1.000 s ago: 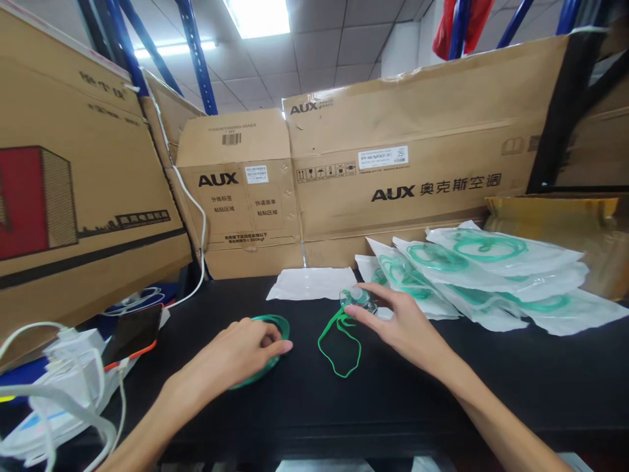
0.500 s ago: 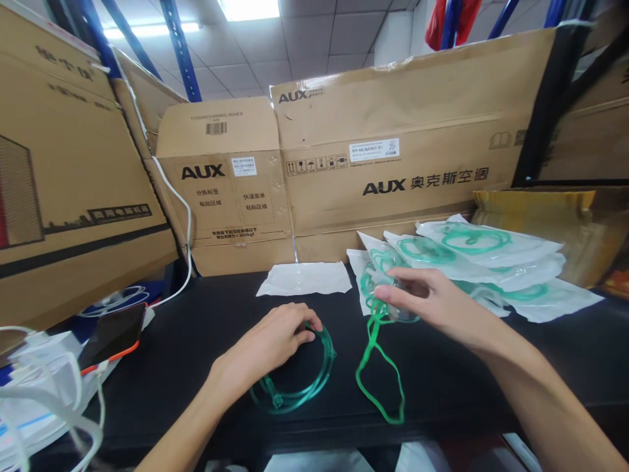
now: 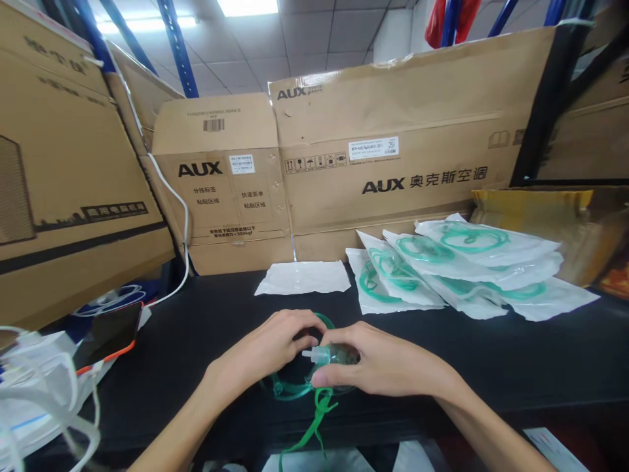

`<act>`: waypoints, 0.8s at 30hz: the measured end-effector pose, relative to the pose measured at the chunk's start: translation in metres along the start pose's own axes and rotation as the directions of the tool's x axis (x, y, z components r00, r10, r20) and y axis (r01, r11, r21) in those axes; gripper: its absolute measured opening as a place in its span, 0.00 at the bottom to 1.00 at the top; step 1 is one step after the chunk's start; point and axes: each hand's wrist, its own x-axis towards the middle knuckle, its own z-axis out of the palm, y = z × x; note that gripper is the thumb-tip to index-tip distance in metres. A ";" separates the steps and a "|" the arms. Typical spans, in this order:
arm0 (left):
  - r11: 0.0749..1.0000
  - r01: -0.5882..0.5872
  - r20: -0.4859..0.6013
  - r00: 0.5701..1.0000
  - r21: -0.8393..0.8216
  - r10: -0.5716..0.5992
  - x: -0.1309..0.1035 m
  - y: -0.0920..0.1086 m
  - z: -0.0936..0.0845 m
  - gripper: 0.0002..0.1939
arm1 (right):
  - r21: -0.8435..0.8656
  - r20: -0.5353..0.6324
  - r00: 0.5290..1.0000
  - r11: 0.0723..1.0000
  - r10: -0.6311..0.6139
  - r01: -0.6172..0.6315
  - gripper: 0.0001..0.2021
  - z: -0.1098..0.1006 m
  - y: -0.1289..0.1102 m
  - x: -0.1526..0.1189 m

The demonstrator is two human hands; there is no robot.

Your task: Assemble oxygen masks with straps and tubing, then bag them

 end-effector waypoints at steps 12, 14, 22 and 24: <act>0.983 -0.121 0.069 0.991 0.139 0.112 0.004 0.015 -0.004 0.17 | -0.022 -0.033 0.999 1.000 0.016 -0.017 0.22 -0.004 -0.006 -0.005; 0.978 -0.115 0.079 0.992 0.172 0.103 0.005 0.016 -0.005 0.15 | -0.019 -0.032 0.999 1.000 0.020 -0.021 0.22 -0.007 -0.005 -0.006; 0.963 -0.149 0.077 0.988 0.226 0.134 0.023 0.004 -0.001 0.07 | 0.005 -0.042 0.998 0.999 0.042 -0.041 0.21 -0.027 0.002 -0.012; 0.962 -0.155 0.079 0.987 0.224 0.141 0.025 0.004 -0.002 0.04 | -0.003 -0.033 0.998 0.999 0.045 -0.045 0.22 -0.031 0.005 -0.013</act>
